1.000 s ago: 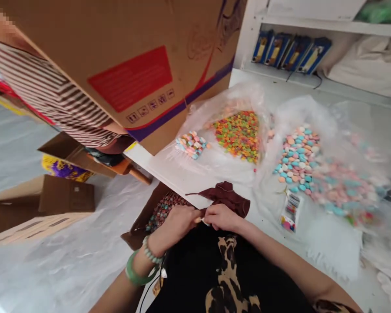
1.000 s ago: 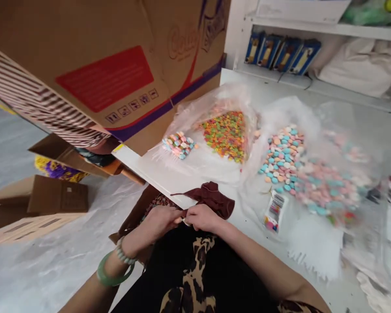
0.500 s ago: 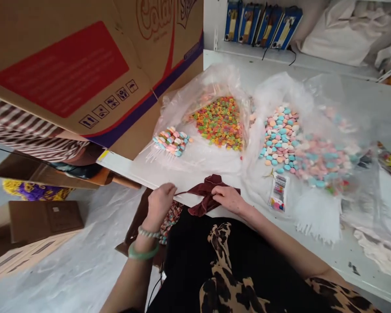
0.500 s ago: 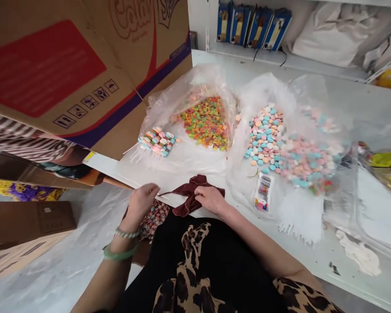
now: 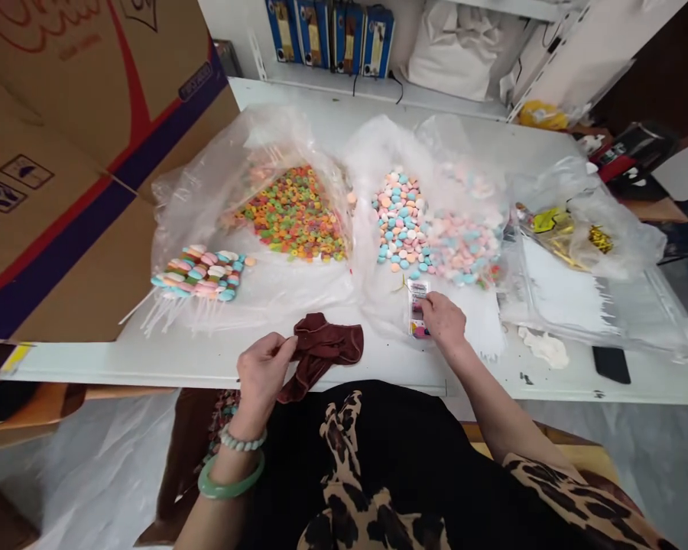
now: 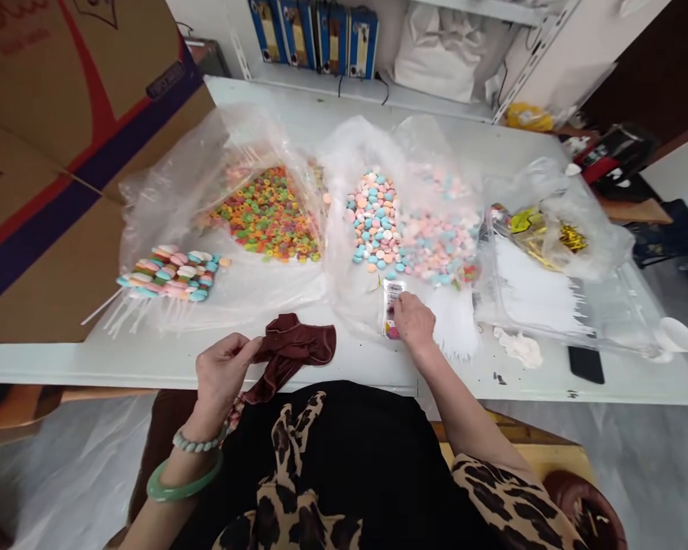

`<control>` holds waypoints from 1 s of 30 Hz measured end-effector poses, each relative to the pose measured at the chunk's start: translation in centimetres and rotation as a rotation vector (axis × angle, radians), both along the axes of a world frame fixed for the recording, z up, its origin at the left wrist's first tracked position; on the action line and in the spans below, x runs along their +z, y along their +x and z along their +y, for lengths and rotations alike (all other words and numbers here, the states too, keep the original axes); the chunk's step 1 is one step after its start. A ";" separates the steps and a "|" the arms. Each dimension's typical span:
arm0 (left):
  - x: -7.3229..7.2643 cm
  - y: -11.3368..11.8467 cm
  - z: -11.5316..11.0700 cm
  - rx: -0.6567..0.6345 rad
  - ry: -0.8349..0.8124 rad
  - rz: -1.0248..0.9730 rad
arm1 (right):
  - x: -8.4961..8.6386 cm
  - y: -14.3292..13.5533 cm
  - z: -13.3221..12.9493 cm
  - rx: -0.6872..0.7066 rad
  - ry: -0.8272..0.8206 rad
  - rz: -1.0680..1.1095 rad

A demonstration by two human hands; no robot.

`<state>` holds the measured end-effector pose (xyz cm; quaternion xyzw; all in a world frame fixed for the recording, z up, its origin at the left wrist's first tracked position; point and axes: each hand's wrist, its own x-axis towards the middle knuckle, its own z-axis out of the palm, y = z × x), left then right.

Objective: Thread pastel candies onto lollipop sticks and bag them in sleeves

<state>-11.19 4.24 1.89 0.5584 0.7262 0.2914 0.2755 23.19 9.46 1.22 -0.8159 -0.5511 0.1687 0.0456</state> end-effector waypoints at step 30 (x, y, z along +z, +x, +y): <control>2.4 9.2 1.6 -0.199 -0.400 -1.137 | 4.1 -9.7 0.3 0.284 0.020 1.292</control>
